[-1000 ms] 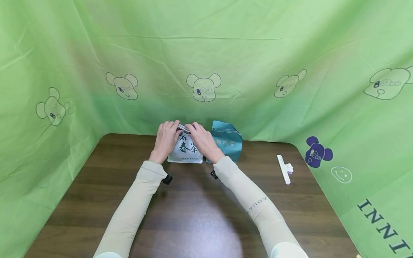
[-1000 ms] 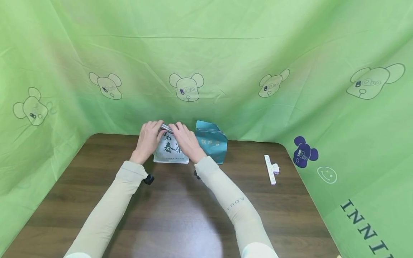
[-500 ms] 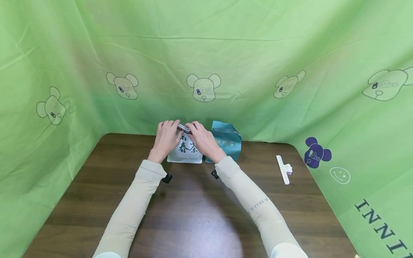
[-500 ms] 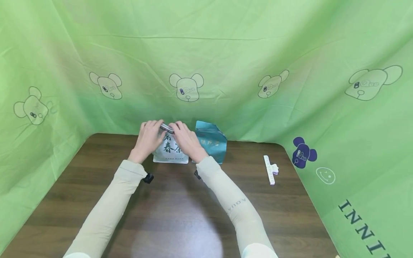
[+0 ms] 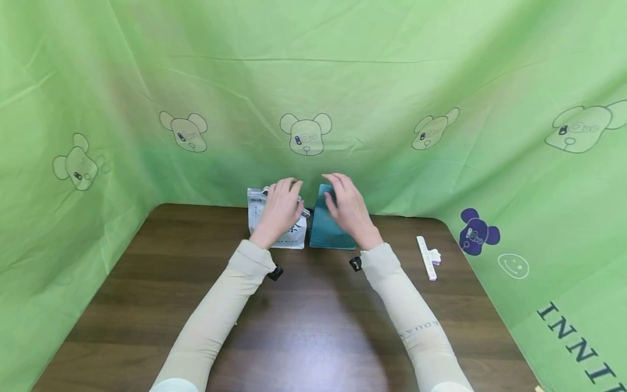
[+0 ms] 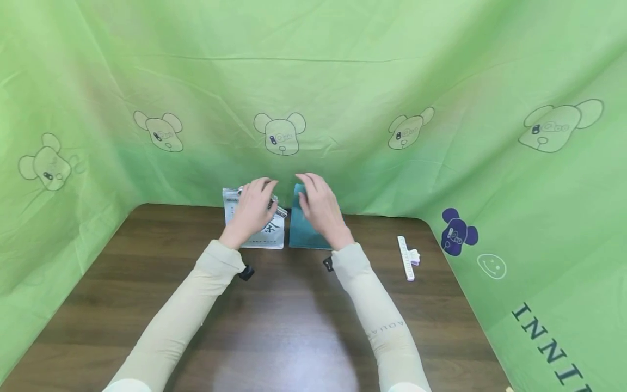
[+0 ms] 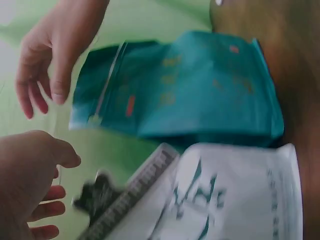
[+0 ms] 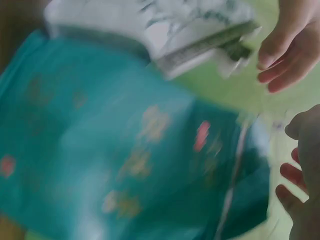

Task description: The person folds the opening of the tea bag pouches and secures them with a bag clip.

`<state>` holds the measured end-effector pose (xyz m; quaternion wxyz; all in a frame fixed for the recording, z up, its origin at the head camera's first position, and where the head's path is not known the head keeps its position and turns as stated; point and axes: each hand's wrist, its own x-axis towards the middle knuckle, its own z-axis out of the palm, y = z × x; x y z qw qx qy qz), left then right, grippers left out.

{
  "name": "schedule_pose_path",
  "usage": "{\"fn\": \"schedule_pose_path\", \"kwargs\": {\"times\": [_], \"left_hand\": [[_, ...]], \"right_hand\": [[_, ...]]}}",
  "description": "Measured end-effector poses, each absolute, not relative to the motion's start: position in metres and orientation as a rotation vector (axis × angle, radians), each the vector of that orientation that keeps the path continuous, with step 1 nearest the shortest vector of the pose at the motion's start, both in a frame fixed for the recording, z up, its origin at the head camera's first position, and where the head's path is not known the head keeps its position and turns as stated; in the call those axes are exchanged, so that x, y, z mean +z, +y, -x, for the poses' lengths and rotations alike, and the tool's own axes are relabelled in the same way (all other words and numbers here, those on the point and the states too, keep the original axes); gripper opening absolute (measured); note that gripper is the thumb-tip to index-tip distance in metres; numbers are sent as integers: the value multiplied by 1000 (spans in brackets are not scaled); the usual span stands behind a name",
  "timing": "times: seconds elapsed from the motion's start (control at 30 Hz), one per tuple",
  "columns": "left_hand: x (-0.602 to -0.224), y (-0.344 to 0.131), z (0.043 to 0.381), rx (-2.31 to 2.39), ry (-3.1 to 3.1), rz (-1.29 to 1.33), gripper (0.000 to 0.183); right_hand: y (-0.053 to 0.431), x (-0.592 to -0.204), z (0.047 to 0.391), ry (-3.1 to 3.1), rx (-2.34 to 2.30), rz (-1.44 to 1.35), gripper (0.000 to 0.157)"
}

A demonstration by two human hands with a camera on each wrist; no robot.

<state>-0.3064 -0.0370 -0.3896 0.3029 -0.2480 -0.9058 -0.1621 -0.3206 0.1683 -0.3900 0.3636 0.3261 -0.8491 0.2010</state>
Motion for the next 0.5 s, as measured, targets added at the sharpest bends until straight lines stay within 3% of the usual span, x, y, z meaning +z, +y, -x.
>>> {"fn": "schedule_pose_path", "kwargs": {"times": [0.23,0.5], "left_hand": [[-388,9,309,-413,-2367,772,57],[-386,47,316,-269,-2400,826,45]], "right_hand": [[212,-409,320,-2309,570,-683,39],[238,-418,319,-2376,621,-688,22]]}}
